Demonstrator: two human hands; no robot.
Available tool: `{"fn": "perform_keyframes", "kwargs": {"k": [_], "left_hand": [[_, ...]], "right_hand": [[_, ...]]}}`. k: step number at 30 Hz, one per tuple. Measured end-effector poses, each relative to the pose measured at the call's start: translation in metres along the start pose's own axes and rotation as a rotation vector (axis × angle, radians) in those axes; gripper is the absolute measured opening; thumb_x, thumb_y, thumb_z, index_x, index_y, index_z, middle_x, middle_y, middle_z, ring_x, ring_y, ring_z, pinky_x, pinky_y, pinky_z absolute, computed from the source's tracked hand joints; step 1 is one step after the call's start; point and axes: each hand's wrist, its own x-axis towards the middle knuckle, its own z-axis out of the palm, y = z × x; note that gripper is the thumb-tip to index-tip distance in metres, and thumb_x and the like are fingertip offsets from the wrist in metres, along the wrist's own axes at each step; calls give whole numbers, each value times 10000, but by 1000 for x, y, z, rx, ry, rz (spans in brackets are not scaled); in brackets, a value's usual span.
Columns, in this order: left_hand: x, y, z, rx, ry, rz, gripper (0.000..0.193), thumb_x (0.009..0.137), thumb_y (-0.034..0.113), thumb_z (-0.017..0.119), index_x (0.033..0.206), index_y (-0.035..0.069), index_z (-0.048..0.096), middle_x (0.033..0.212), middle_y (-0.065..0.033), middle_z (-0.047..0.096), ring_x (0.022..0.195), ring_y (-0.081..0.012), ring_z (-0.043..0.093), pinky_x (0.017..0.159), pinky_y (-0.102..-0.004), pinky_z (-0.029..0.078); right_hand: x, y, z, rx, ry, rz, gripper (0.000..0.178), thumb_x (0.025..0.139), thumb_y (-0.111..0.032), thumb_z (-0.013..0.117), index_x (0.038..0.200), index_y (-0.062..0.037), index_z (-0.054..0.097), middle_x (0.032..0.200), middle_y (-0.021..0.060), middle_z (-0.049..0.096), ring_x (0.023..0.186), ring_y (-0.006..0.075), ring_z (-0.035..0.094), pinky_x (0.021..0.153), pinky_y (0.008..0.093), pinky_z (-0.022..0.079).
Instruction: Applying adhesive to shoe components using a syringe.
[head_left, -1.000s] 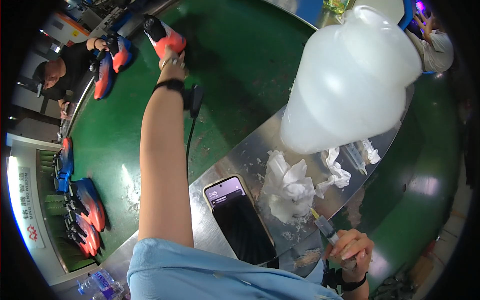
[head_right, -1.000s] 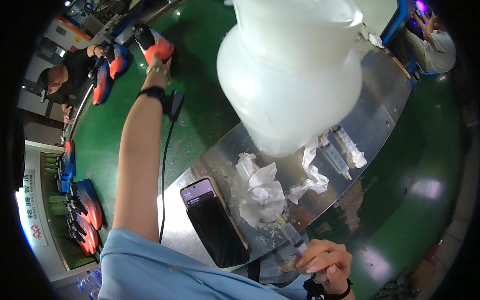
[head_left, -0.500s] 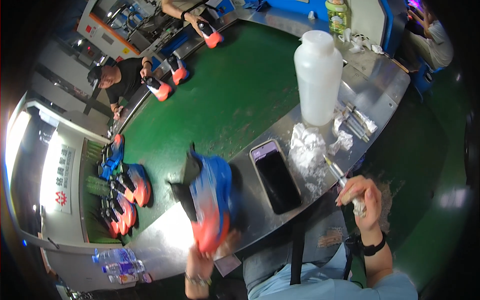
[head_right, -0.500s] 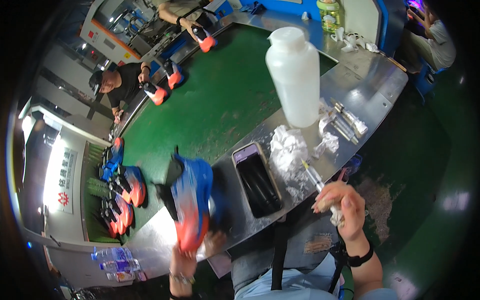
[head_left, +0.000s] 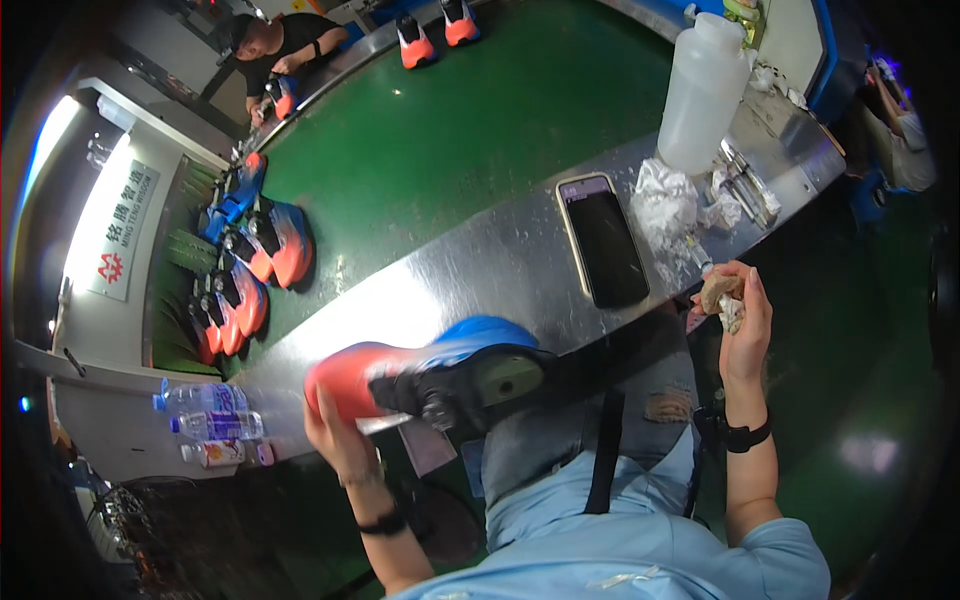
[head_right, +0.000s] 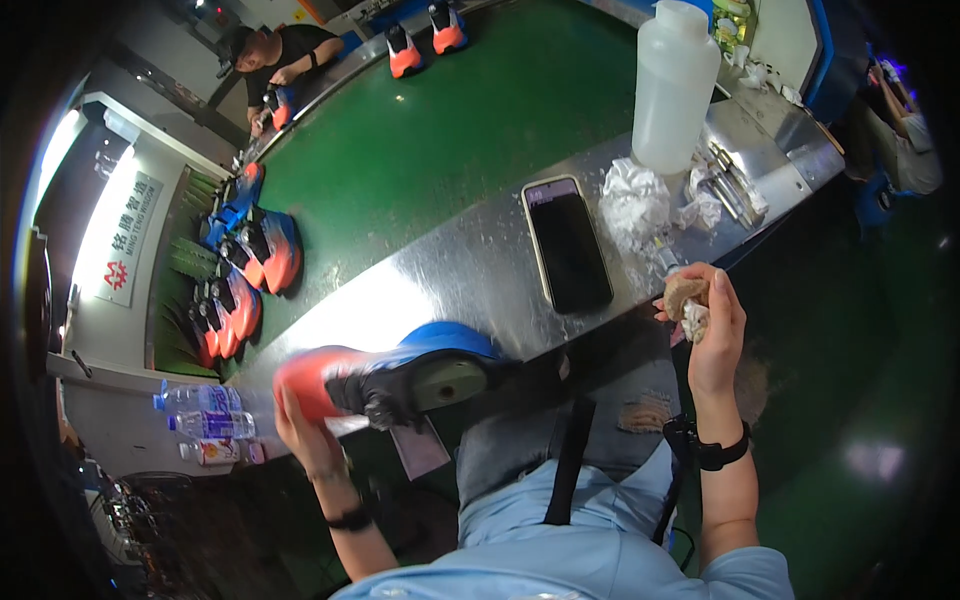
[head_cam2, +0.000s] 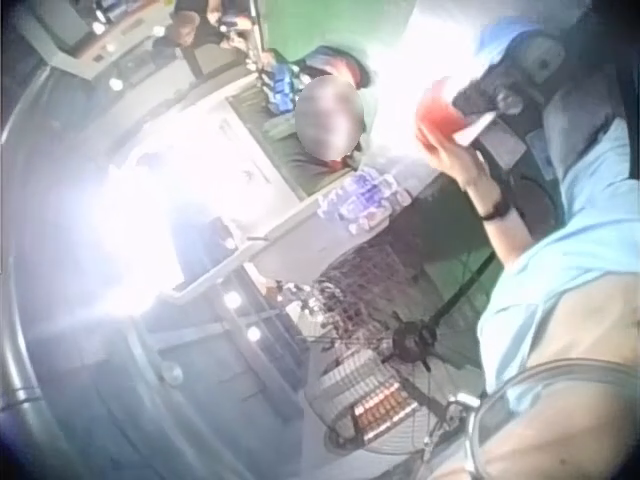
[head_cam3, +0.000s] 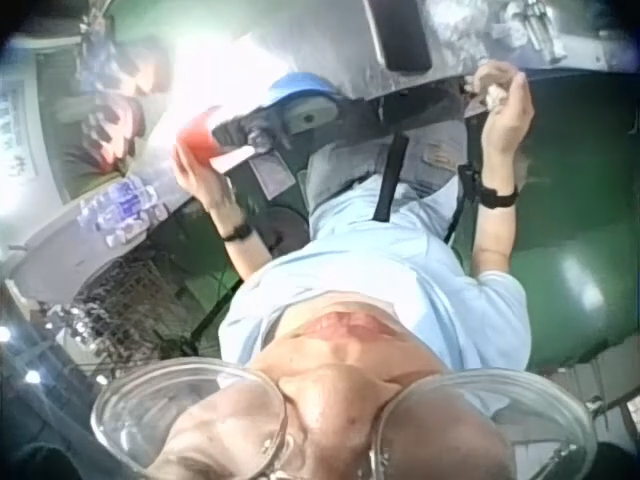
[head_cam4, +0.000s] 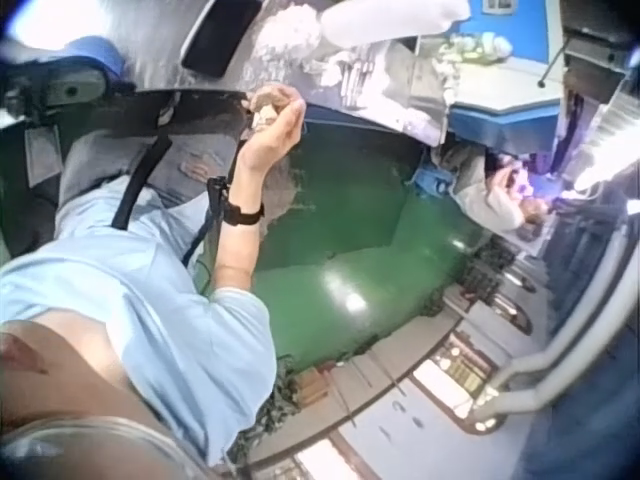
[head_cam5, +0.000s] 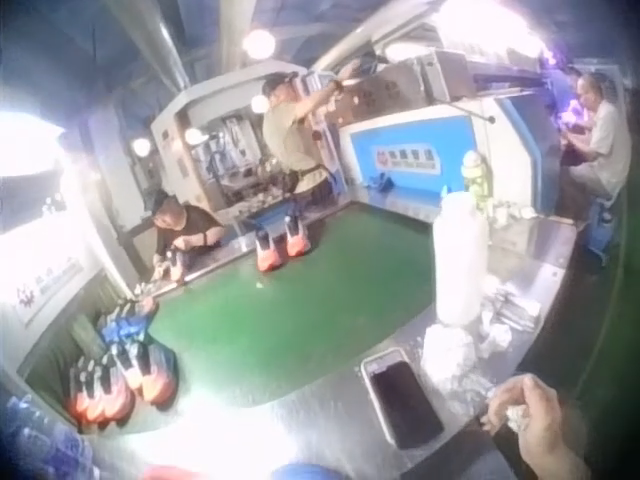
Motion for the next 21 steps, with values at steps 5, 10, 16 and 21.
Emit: {"fn": "perform_keyframes", "kwargs": {"k": [5, 10, 16, 21], "left_hand": [[40, 16, 92, 17, -443, 503, 405, 767, 191, 624, 1078, -33, 496, 955, -76, 574, 847, -147, 546, 760, -270, 443], [33, 48, 150, -19, -849, 884, 535, 637, 261, 768, 1007, -46, 532, 923, -128, 618, 800, -189, 589, 730, -282, 471], [29, 46, 170, -86, -922, 986, 560, 594, 263, 794, 975, -54, 532, 884, -140, 624, 762, -200, 596, 689, -284, 485], [28, 47, 171, -4, -1022, 1007, 745, 695, 537, 653, 1053, -84, 452, 927, -203, 567, 811, -283, 598, 724, -370, 503]], "right_hand": [[-28, -51, 32, 58, -290, -64, 432, 950, -352, 226, 937, -10, 489, 877, 185, 537, 630, 239, 581, 590, 321, 506], [-29, -92, 69, 352, -608, -118, 426, 934, -441, 246, 796, -105, 467, 751, 113, 490, 447, 250, 521, 405, 296, 474], [-23, -96, 87, 550, -617, -66, 330, 920, -352, 381, 715, -113, 477, 691, 115, 516, 404, 284, 532, 401, 312, 503], [-13, -89, 75, 631, -667, -17, 189, 855, -201, 529, 697, -103, 493, 685, 131, 537, 433, 334, 559, 403, 344, 520]]}}
